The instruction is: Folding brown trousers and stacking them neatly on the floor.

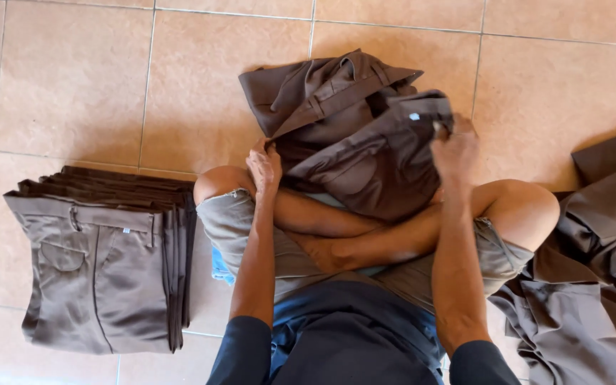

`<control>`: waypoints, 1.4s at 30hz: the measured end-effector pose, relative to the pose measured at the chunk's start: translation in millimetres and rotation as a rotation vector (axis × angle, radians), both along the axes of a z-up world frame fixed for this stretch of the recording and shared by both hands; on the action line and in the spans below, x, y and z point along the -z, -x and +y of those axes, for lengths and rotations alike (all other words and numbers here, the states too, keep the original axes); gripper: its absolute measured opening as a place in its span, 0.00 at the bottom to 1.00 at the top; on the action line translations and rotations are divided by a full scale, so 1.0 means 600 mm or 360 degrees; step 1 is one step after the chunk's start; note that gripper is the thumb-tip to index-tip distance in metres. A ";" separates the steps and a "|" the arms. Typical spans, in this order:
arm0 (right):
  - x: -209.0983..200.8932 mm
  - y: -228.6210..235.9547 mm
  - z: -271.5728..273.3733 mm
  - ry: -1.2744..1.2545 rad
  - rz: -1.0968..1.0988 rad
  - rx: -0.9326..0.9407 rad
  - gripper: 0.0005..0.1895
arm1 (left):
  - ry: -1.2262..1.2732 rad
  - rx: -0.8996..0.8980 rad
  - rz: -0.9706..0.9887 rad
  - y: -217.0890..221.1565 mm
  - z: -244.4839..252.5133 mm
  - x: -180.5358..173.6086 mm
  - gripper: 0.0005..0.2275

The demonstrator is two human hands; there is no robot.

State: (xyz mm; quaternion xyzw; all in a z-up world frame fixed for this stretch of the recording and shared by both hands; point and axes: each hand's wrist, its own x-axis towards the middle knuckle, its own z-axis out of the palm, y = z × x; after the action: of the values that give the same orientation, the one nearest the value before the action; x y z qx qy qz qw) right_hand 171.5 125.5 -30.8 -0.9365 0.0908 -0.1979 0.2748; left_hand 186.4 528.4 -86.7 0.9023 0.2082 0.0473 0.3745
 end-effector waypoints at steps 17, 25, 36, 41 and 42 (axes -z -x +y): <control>-0.053 -0.002 0.071 -0.0119 0.0159 -0.0312 0.52 | 0.0741 0.1248 -0.1377 0.061 -0.277 -0.293 0.31; 0.077 0.029 -0.175 -0.0192 0.0135 0.0253 0.17 | -0.0514 0.1146 -0.0052 0.082 -0.218 -0.008 0.57; -0.308 0.050 -0.097 -0.1905 -0.0726 -0.0010 0.25 | 0.0985 0.0664 -0.0835 0.036 -0.055 -0.321 0.18; -0.145 -0.173 -0.152 -0.1274 -0.0712 -0.0450 0.24 | -0.0207 0.0363 -0.0715 -0.085 -0.046 -0.309 0.22; -0.101 -0.164 -0.148 -0.1270 -0.0724 -0.0447 0.24 | -0.0205 0.0371 -0.0725 -0.084 -0.049 -0.270 0.22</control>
State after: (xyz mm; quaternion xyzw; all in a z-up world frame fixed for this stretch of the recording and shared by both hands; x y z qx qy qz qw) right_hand 270.1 36.6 30.0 -0.6942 -0.0301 -0.3085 0.6496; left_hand 236.8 498.8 75.3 0.9082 0.0098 0.2189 0.3565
